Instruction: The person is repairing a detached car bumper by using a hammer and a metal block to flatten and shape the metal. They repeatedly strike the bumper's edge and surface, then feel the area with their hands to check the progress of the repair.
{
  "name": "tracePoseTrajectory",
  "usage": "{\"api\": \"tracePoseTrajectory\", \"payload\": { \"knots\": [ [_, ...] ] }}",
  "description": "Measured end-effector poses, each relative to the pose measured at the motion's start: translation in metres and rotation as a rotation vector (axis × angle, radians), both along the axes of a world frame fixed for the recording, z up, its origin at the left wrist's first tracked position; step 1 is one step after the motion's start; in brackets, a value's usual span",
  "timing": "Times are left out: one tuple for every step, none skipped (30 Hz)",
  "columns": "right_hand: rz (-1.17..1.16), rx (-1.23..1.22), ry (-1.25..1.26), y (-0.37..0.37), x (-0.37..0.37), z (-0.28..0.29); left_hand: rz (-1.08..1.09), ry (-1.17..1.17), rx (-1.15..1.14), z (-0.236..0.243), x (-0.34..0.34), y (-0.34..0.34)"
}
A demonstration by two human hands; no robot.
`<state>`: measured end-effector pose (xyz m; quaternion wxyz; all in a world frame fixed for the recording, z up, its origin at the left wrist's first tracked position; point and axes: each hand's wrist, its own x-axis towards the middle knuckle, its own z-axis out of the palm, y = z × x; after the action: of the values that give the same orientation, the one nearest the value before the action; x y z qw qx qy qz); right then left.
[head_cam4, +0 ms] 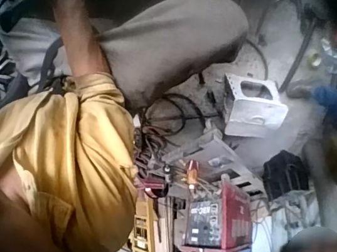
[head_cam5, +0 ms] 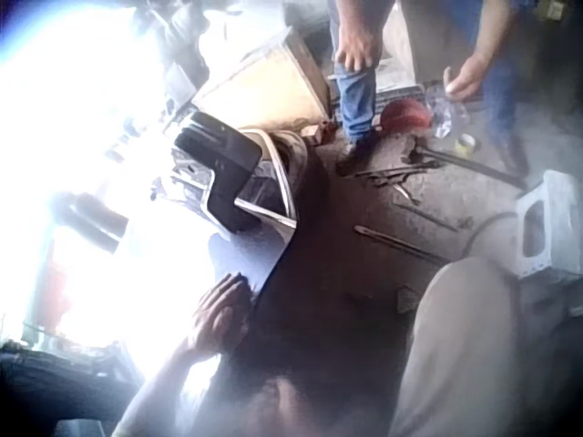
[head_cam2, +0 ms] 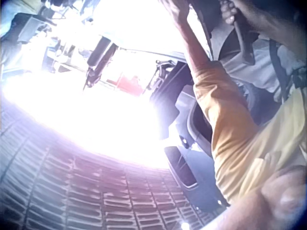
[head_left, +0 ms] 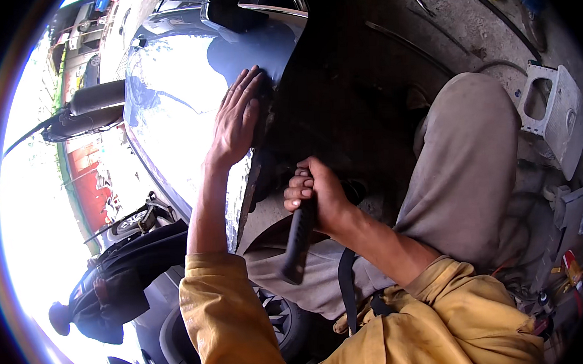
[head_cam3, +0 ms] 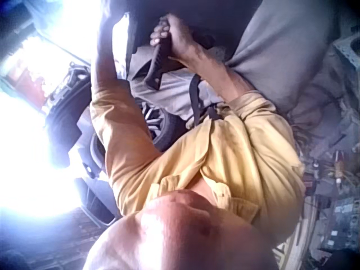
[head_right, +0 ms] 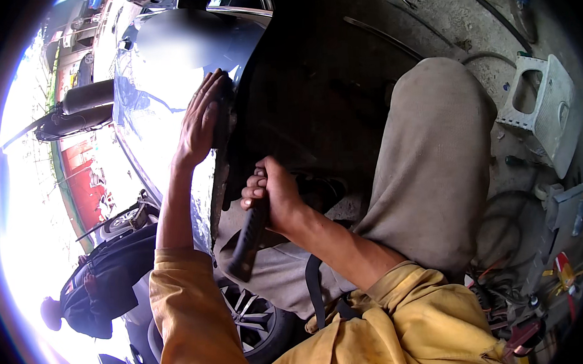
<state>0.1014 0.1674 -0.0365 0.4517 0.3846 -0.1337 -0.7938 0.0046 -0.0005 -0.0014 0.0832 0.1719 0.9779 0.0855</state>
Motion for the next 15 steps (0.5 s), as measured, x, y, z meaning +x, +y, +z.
{"api": "tracePoseTrajectory", "payload": {
  "knots": [
    [-0.030,0.033,-0.075,-0.002,-0.002,-0.001,-0.008,0.009,-0.003,0.000,-0.001,-0.002],
    [0.000,-0.087,0.068,0.000,-0.005,-0.004,-0.013,0.001,0.049,0.001,-0.005,-0.005],
    [0.098,-0.240,0.208,0.004,-0.010,-0.001,-0.011,-0.024,0.101,0.006,-0.008,-0.006],
    [0.118,-0.245,0.230,0.005,-0.010,-0.005,-0.007,-0.049,0.154,0.009,-0.008,-0.007],
    [0.139,-0.250,0.251,0.006,-0.008,-0.008,-0.023,-0.026,0.099,0.007,-0.006,-0.004],
    [0.134,-0.198,0.263,0.007,-0.004,-0.009,-0.020,-0.025,0.081,0.007,-0.005,-0.001],
    [0.128,-0.145,0.275,0.007,0.002,-0.009,-0.017,-0.023,0.065,0.005,-0.002,0.001],
    [0.097,-0.113,0.194,0.006,0.004,-0.010,-0.005,-0.003,0.012,0.001,0.000,0.002],
    [0.063,-0.082,0.104,0.005,0.002,-0.010,-0.023,0.010,0.014,0.000,-0.002,0.003],
    [0.029,-0.050,0.014,0.002,-0.001,-0.008,-0.018,0.018,0.007,0.001,-0.001,0.003],
    [-0.004,-0.018,-0.076,0.001,-0.003,-0.008,-0.012,0.026,0.000,0.003,0.000,0.003],
    [0.046,-0.090,0.121,0.004,-0.001,-0.004,-0.009,0.020,0.044,0.004,0.002,0.001],
    [0.156,-0.163,0.354,0.009,-0.001,-0.002,-0.004,0.013,0.088,0.007,0.001,-0.003],
    [0.150,-0.128,0.330,0.006,-0.001,0.002,0.002,0.006,0.132,0.007,0.001,-0.005],
    [0.146,-0.097,0.320,0.004,-0.004,0.009,-0.021,0.046,-0.006,0.010,-0.002,-0.004]
  ]
}}
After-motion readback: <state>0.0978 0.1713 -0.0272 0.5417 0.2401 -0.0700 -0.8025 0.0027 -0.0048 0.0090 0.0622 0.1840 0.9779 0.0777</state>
